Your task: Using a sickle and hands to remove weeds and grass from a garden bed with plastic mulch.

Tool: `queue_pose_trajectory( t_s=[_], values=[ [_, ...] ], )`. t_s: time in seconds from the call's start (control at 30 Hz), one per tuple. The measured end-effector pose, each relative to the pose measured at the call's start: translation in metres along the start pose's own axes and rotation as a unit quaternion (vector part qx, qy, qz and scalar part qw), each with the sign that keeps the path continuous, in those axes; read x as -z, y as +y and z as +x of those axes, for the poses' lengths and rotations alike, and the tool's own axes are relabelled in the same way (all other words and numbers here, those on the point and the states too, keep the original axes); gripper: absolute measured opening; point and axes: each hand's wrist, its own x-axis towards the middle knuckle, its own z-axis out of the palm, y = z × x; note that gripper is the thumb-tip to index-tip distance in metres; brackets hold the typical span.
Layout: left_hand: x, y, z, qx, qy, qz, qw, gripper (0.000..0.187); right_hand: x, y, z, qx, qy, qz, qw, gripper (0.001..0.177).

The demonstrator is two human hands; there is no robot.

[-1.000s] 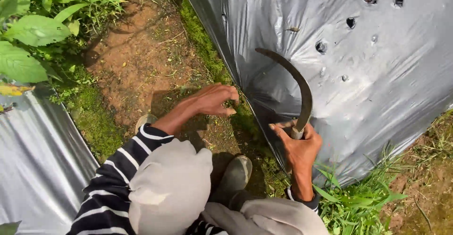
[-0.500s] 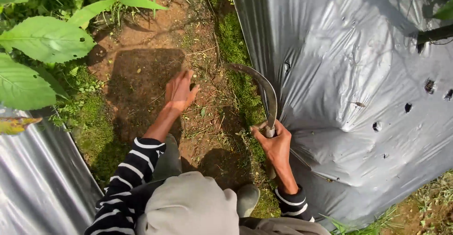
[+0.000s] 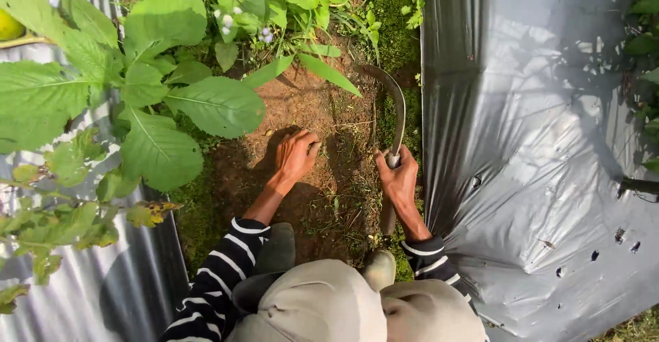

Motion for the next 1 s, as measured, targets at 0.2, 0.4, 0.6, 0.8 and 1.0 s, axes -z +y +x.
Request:
queue_pose_trajectory(
  t_s=[0.2,0.4,0.6,0.8,1.0],
  values=[
    [0.072,0.008,-0.021,0.065,-0.009,0.025,0.998,0.015,-0.029,-0.004,0.057,0.112,0.045,0.024,0.992,0.03],
    [0.025,-0.085,-0.034,-0.011,-0.052,0.125,0.991,0.024,-0.079,0.002,0.101,0.17,0.12,0.101,0.973,0.022],
    [0.082,-0.031,-0.06,0.031,-0.06,0.233,0.97,0.015,-0.109,0.013,0.085,0.149,0.062,0.172,0.972,0.012],
    [0.112,0.017,-0.061,0.091,-0.138,0.296,0.941,0.019,-0.123,0.038,0.078,0.001,-0.009,0.182,0.983,0.024],
    [0.11,0.068,-0.008,0.031,-0.203,0.363,0.909,0.029,-0.069,0.026,0.101,-0.03,0.024,0.213,0.976,0.027]
  ],
)
